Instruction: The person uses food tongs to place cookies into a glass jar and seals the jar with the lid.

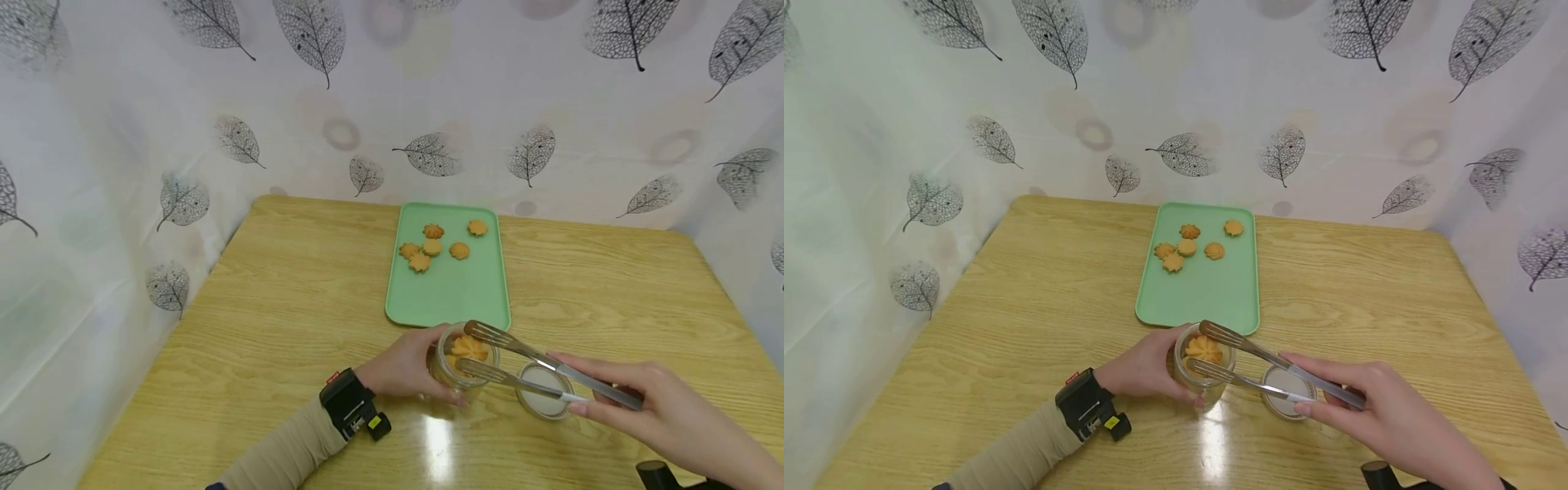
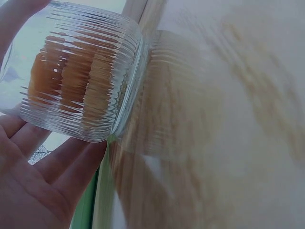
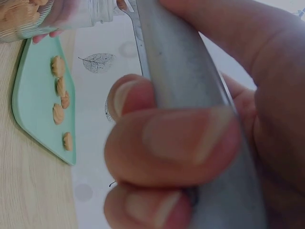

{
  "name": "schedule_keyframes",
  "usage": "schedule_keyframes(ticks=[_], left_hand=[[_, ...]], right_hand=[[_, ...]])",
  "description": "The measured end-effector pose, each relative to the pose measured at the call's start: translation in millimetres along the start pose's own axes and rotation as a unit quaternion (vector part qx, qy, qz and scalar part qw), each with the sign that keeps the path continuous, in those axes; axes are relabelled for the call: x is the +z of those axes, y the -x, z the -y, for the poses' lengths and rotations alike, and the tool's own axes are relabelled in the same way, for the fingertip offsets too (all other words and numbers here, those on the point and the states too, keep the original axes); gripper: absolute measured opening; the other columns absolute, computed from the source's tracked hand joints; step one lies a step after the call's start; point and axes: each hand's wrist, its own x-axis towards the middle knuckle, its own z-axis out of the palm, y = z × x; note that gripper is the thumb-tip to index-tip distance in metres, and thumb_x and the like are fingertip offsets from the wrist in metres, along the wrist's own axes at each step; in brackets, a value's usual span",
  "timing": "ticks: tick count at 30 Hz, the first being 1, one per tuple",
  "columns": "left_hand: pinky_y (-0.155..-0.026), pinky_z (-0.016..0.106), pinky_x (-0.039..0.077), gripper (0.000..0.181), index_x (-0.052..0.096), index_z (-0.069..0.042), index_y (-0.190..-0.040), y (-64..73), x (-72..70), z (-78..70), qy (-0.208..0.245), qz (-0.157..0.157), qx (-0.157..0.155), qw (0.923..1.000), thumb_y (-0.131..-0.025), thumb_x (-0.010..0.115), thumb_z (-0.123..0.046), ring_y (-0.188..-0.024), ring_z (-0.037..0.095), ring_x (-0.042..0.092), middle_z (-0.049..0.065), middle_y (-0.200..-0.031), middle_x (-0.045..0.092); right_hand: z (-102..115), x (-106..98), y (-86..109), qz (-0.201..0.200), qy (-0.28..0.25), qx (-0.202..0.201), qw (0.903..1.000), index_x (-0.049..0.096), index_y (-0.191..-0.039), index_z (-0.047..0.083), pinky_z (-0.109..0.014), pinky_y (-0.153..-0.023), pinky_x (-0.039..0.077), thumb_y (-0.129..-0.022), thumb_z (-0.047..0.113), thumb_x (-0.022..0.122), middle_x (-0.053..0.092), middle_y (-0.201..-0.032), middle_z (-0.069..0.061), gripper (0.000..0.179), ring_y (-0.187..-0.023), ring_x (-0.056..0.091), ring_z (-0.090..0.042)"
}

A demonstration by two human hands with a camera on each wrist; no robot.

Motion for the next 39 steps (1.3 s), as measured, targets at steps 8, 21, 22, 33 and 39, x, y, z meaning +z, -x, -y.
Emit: schedule_keyframes(ticks=[8,21,22,33,39], left_hand=[[-0.105,0.030,0.050,0.088,0.052,-0.025,-0.146,1.2,-0.6,-0.4,0.001,0.005,-0.013,0.9999,-0.070,0.092,-0.041,-0.125,0.006,0.056,-0.009,-0.136,0.062],[-0.105,0.028,0.049,0.088,0.053,-0.022,-0.145,1.6,-0.7,-0.3,0.002,0.000,-0.005,1.0000,-0.069,0.093,-0.039,-0.128,0.008,0.056,-0.005,-0.142,0.061],[-0.106,0.028,0.049,0.087,0.054,-0.021,-0.144,1.4,-0.6,-0.1,0.004,0.001,-0.004,1.0000,-0.068,0.093,-0.039,-0.129,0.008,0.056,-0.005,-0.143,0.061],[-0.108,0.030,0.048,0.087,0.055,-0.018,-0.144,1.5,0.7,0.9,0.007,0.006,-0.005,0.9999,-0.069,0.092,-0.040,-0.130,0.008,0.054,-0.004,-0.143,0.061],[-0.107,0.029,0.049,0.086,0.055,-0.019,-0.144,0.4,-0.1,1.3,0.012,0.006,-0.003,0.9999,-0.069,0.093,-0.039,-0.129,0.007,0.055,-0.005,-0.141,0.061]], right_hand=[[-5,-1,0.0,0.016,0.008,0.033,0.9993,0.058,-0.147,0.035,-0.023,-0.070,0.059,-0.094,0.034,0.071,0.066,-0.140,0.001,0.055,-0.116,0.061,0.002],[-9,-5,-28.8,-0.045,0.016,0.079,0.9957,0.052,-0.154,0.023,-0.030,-0.057,0.051,-0.096,0.036,0.069,0.059,-0.143,-0.028,0.062,-0.091,0.070,-0.020],[-11,-5,-35.5,-0.043,0.020,0.087,0.9951,0.050,-0.155,0.020,-0.032,-0.057,0.049,-0.097,0.039,0.067,0.058,-0.143,-0.031,0.064,-0.091,0.069,-0.026],[-27,22,-98.5,-0.066,0.091,0.109,0.9876,0.051,-0.152,0.002,-0.030,-0.046,0.031,-0.097,0.061,0.054,0.046,-0.062,-0.003,0.081,-0.048,0.036,-0.014],[-30,25,-126.7,-0.076,0.097,0.102,0.9871,0.052,-0.150,-0.001,-0.029,-0.044,0.029,-0.098,0.058,0.054,0.031,-0.054,0.005,0.078,-0.045,0.031,-0.012]])
